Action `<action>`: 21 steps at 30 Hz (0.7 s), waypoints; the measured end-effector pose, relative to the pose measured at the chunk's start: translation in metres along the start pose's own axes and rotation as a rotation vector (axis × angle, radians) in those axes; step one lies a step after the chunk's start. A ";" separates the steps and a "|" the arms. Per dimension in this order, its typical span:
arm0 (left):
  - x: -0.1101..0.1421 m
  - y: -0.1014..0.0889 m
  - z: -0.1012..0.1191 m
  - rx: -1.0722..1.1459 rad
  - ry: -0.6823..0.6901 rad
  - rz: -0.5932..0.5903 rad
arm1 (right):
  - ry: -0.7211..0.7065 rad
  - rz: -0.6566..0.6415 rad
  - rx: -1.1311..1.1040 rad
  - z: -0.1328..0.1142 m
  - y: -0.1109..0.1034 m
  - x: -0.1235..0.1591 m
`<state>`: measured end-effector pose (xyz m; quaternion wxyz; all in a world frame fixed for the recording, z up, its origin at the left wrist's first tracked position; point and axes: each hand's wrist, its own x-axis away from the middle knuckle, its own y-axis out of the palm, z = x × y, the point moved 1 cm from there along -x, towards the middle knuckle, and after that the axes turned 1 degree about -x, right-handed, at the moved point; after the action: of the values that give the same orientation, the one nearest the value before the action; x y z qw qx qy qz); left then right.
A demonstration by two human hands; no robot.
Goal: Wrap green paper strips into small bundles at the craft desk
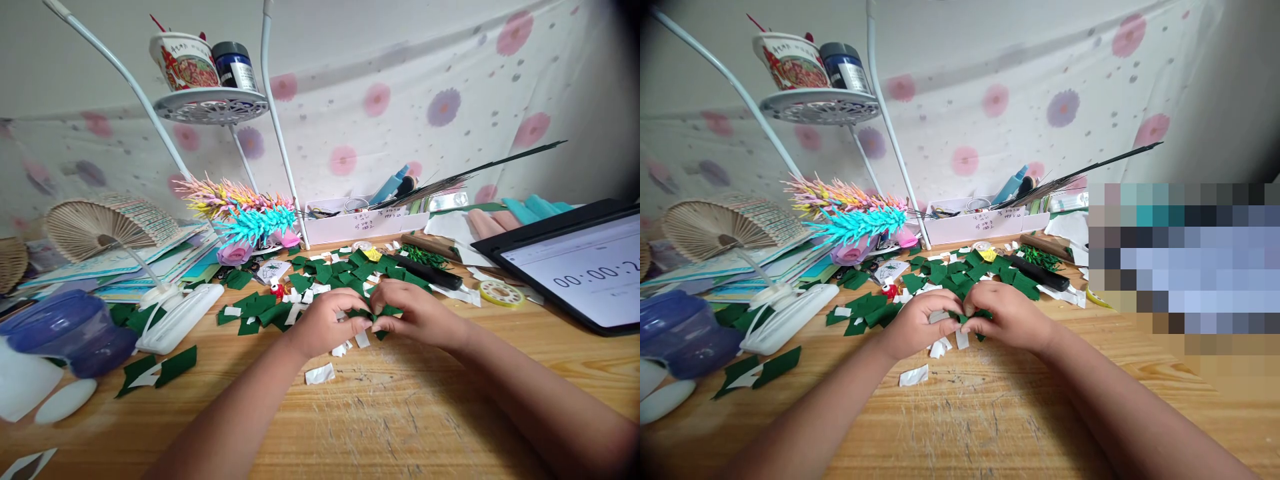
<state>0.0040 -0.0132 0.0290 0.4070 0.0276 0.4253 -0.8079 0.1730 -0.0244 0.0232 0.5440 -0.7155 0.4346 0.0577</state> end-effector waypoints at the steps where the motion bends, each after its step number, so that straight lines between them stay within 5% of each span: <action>1: 0.000 0.000 0.000 -0.002 -0.002 -0.001 | 0.002 -0.003 0.005 0.000 0.001 0.000; 21: 0.001 0.008 -0.005 0.008 -0.105 0.070 | 0.132 -0.009 0.002 0.001 0.006 0.001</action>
<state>0.0071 -0.0123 0.0202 0.4566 0.0018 0.3989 -0.7952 0.1696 -0.0242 0.0175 0.5151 -0.7191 0.4663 0.0073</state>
